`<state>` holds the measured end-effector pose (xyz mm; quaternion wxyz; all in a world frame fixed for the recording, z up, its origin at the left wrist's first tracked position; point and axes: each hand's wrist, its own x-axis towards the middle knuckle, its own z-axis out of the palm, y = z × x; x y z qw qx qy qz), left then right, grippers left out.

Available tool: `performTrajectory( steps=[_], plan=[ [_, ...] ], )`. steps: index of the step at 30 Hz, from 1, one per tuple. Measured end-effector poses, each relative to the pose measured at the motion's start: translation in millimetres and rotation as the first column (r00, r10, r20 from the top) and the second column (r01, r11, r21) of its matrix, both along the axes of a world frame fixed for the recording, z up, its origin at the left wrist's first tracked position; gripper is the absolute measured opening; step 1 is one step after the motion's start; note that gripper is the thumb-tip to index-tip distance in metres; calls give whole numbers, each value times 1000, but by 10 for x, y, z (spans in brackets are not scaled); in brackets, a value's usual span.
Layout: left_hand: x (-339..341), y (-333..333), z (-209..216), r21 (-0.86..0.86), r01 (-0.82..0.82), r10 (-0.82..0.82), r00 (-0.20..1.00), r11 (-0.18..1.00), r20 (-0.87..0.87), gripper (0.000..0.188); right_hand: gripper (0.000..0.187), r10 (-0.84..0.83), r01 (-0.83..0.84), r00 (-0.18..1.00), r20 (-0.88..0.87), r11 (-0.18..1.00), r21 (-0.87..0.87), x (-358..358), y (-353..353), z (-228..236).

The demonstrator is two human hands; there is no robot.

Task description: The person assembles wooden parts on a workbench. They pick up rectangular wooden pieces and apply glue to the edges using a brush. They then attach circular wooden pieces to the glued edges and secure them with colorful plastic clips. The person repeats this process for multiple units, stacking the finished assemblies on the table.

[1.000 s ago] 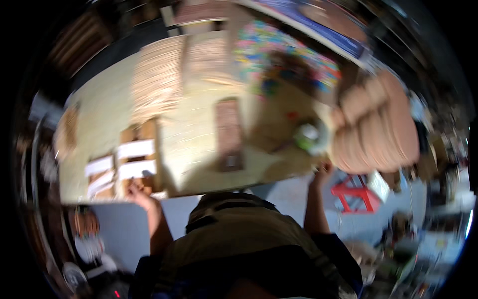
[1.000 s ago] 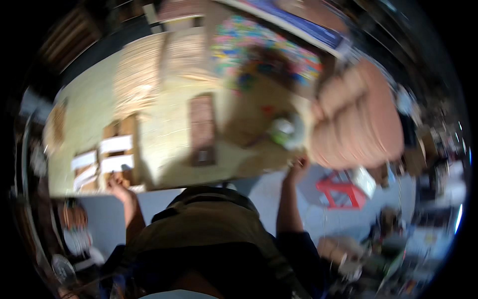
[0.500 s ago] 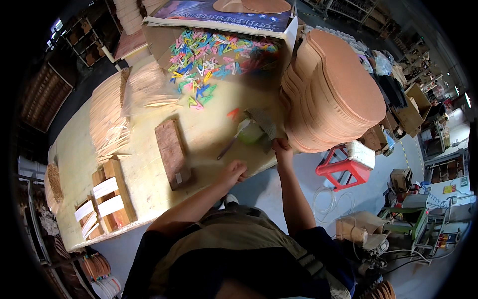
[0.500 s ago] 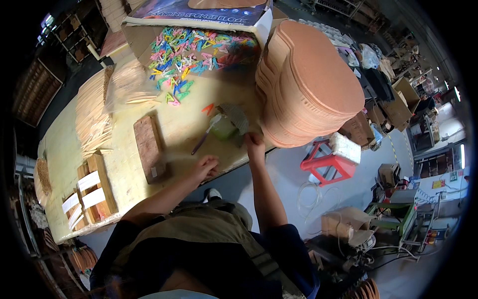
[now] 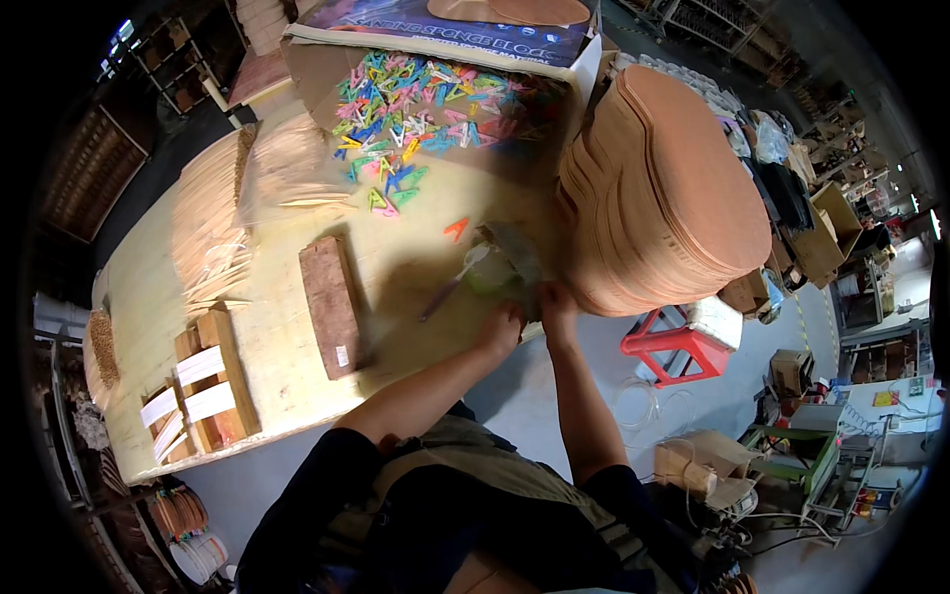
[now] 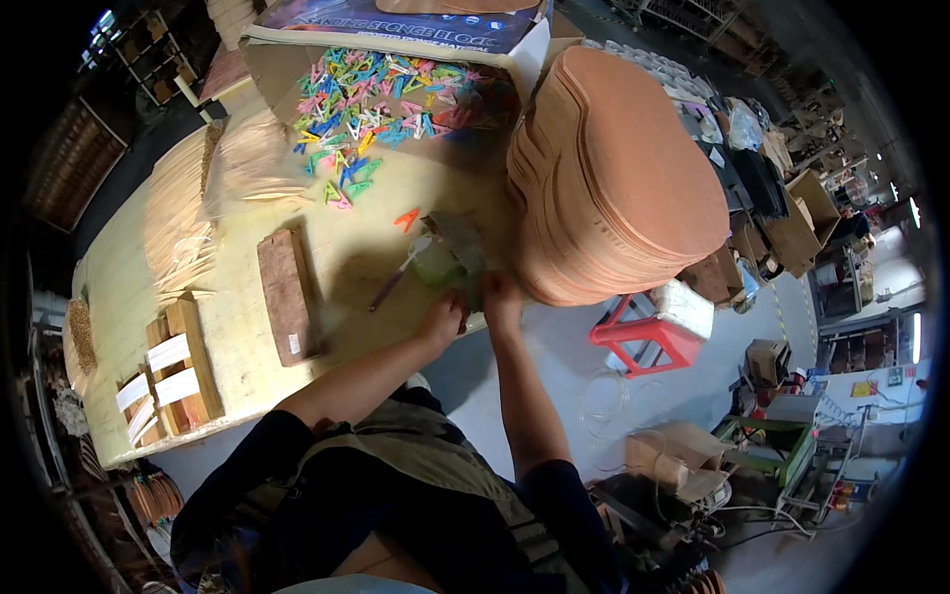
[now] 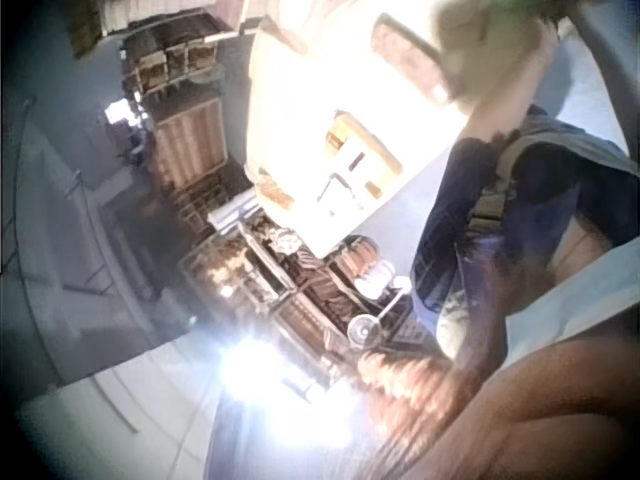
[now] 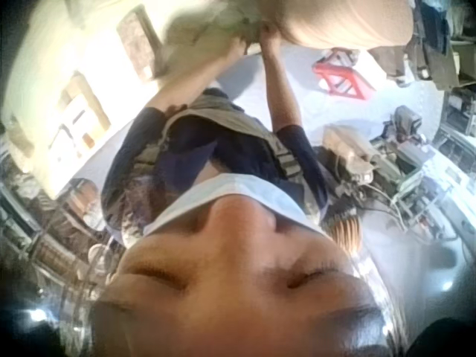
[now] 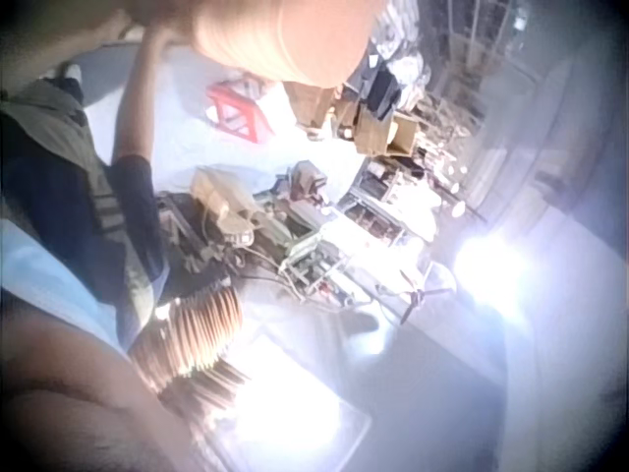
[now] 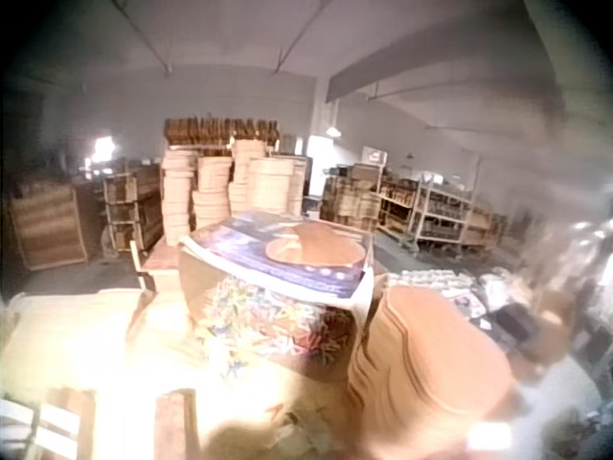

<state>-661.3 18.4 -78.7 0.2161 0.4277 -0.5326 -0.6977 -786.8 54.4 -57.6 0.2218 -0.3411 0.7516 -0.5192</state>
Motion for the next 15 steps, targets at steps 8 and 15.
performTrajectory(
  steps=[8,15],
  plan=[
    [1022,-630,355,-783,-36,231,963,621,138,41,34,-196,214,649,735,974,71,479,163,254],
    [958,-1063,887,-547,367,-164,909,753,384,59,54,178,171,256,950,959,-225,857,-76,413]
  ],
)
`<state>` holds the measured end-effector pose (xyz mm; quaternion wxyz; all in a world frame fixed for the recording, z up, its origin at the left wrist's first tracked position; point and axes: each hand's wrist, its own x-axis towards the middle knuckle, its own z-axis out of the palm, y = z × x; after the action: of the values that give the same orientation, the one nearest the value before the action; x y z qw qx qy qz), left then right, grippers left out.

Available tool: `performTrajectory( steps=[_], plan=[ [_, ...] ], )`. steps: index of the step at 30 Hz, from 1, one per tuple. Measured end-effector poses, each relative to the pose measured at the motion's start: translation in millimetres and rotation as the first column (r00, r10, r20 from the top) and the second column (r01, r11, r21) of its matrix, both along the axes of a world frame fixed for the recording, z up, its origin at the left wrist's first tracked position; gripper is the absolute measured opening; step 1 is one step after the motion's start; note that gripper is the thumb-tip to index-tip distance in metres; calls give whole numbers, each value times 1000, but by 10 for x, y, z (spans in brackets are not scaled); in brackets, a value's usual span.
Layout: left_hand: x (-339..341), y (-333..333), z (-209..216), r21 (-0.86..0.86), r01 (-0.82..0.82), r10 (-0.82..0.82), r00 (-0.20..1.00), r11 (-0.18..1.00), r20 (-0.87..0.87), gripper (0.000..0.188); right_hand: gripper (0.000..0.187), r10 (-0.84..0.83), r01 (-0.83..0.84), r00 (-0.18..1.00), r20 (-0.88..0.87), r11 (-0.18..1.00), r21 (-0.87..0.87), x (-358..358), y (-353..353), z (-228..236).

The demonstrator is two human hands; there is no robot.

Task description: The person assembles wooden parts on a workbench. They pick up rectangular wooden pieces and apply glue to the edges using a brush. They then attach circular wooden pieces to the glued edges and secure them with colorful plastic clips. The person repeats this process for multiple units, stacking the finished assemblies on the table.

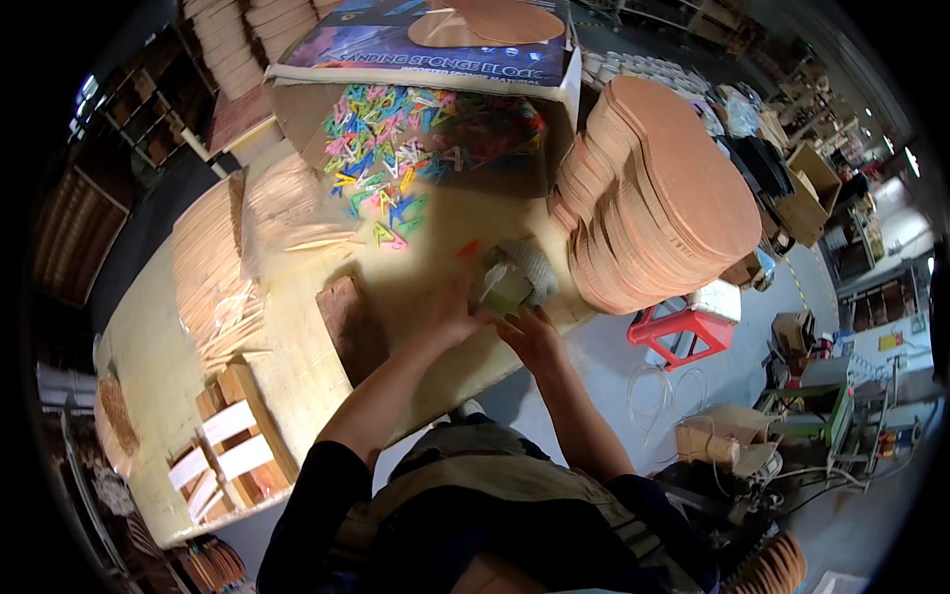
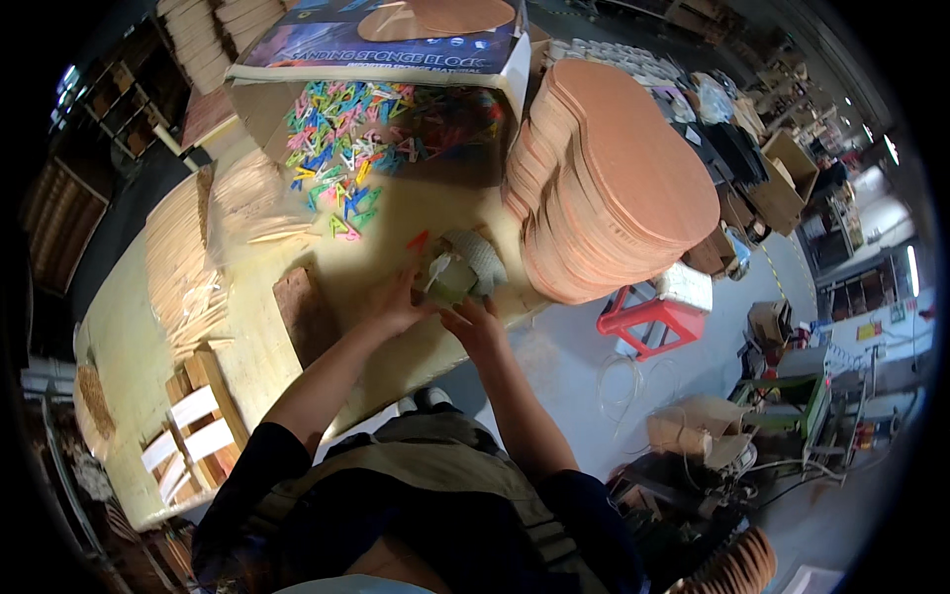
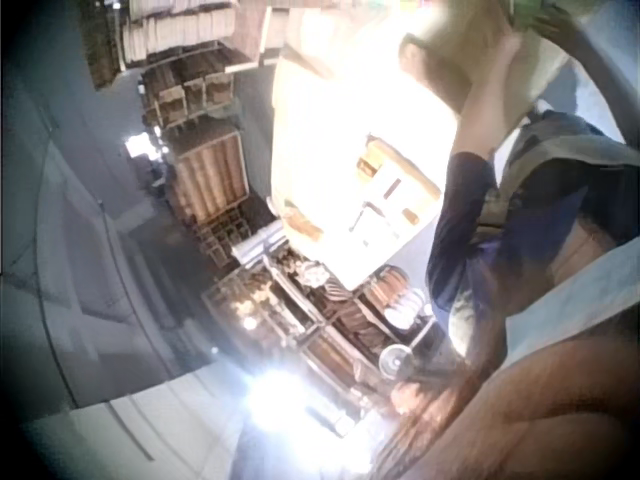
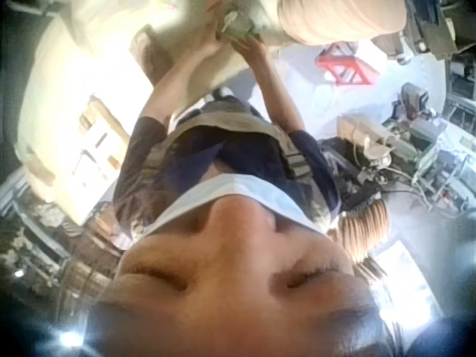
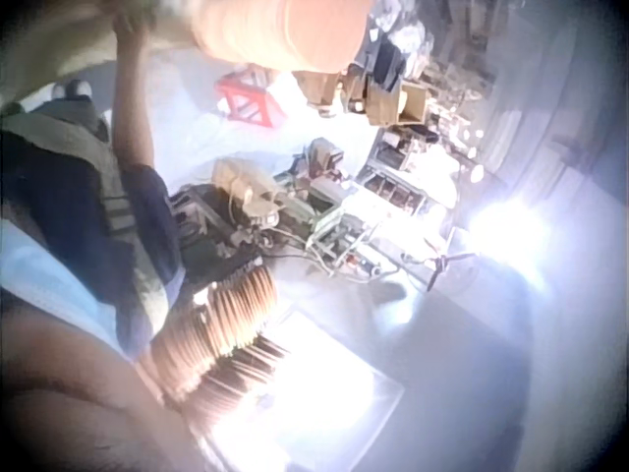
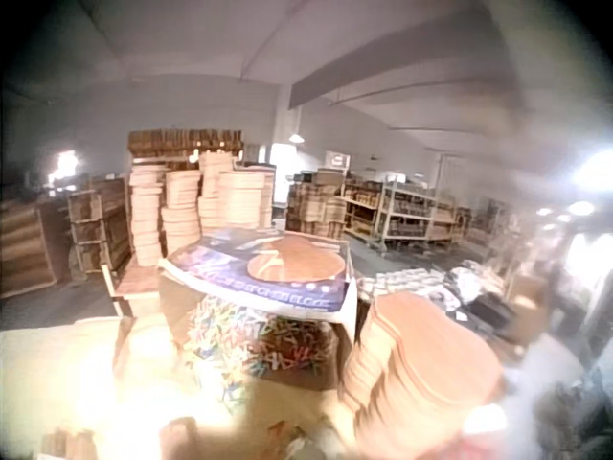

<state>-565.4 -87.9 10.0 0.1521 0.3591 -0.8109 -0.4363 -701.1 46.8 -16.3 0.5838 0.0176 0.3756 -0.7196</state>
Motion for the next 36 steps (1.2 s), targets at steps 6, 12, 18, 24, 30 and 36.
performTrajectory(
  steps=[6,12,18,24,30,36],
  plan=[
    [-231,35,-701,49,47,-40,991,998,-129,59,56,-149,140,988,-44,977,-161,-89,-236,-207],
    [-609,-29,-641,14,48,-44,982,999,-185,58,47,-233,231,972,-29,971,-61,-529,-436,-208],
    [-833,-154,-798,-123,48,-74,974,991,-214,69,36,-168,171,984,50,984,-49,-790,-542,-410],
    [-829,99,-401,-217,-211,202,977,953,-67,67,28,121,-93,960,-254,988,121,-751,289,225],
    [-935,493,747,-463,-226,-10,892,857,-452,72,34,133,-358,551,-824,929,-89,-1533,1281,1915],
    [-1537,589,1789,-785,5,-511,762,620,-398,64,32,-300,519,-121,-946,794,-317,-2820,819,2659]
  ],
)
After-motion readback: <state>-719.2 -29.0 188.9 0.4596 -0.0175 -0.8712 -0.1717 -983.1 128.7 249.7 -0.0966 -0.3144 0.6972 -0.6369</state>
